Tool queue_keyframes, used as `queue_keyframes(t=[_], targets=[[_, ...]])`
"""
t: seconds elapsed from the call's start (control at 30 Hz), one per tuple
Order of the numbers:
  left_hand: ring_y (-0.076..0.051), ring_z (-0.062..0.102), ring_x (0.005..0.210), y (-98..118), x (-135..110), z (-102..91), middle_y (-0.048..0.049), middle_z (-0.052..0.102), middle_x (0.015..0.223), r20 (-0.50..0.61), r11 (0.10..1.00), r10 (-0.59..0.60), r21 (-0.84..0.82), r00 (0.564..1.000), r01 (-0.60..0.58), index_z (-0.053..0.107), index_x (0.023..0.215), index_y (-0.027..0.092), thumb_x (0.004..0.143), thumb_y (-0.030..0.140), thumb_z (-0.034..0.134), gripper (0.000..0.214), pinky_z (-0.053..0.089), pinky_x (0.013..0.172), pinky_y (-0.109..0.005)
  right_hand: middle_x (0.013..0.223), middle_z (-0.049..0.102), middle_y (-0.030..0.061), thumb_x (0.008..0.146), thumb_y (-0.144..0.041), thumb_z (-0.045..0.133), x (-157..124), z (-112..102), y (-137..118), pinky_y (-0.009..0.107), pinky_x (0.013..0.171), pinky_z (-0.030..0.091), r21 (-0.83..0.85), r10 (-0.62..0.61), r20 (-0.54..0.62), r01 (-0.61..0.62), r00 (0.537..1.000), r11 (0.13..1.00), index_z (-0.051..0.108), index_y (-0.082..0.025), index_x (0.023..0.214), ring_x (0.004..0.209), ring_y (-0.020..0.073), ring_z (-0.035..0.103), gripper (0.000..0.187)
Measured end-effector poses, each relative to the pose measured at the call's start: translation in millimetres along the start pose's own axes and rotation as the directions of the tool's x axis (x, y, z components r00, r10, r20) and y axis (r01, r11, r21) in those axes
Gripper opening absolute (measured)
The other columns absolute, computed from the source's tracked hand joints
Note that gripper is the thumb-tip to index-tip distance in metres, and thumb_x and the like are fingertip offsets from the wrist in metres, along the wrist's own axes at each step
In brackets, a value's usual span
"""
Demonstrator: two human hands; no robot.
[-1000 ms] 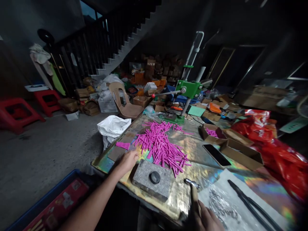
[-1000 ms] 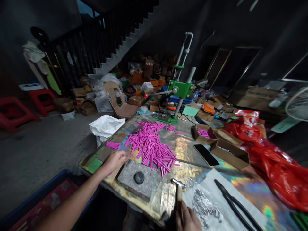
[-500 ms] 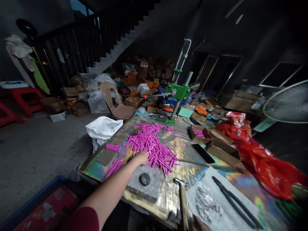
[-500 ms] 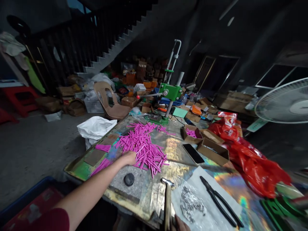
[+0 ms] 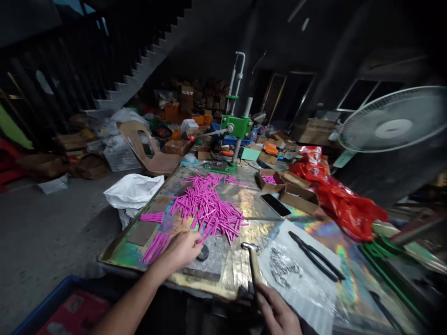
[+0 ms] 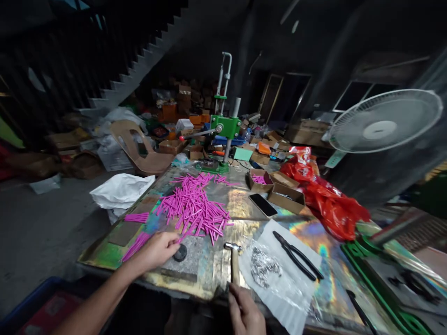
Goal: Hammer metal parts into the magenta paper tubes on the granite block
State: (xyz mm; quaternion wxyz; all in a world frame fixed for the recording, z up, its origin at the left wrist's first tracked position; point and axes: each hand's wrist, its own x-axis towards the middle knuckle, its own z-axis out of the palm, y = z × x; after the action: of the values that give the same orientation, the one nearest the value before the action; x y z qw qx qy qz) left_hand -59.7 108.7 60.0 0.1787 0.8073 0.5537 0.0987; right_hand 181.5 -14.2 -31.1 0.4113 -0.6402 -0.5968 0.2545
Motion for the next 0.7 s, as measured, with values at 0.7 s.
queue_keyframes(t=[0.7], targets=[[-0.012, 0.052, 0.048, 56, -65, 70.9, 0.0013, 0.06, 0.052, 0.124, 0.113, -0.165, -0.983, 0.978, 0.144, 0.064, 0.069, 0.015, 0.052, 0.034, 0.075, 0.028, 0.041, 0.042, -0.019, 0.042, 0.042, -0.0072, 0.069, -0.055, 0.058, -19, 34, -63, 0.018, 0.033, 0.026, 0.785, 0.284, 0.128, -0.272, 0.95, 0.557, 0.046, -0.018, 0.063, 0.031, 0.0051, 0.03, 0.039]])
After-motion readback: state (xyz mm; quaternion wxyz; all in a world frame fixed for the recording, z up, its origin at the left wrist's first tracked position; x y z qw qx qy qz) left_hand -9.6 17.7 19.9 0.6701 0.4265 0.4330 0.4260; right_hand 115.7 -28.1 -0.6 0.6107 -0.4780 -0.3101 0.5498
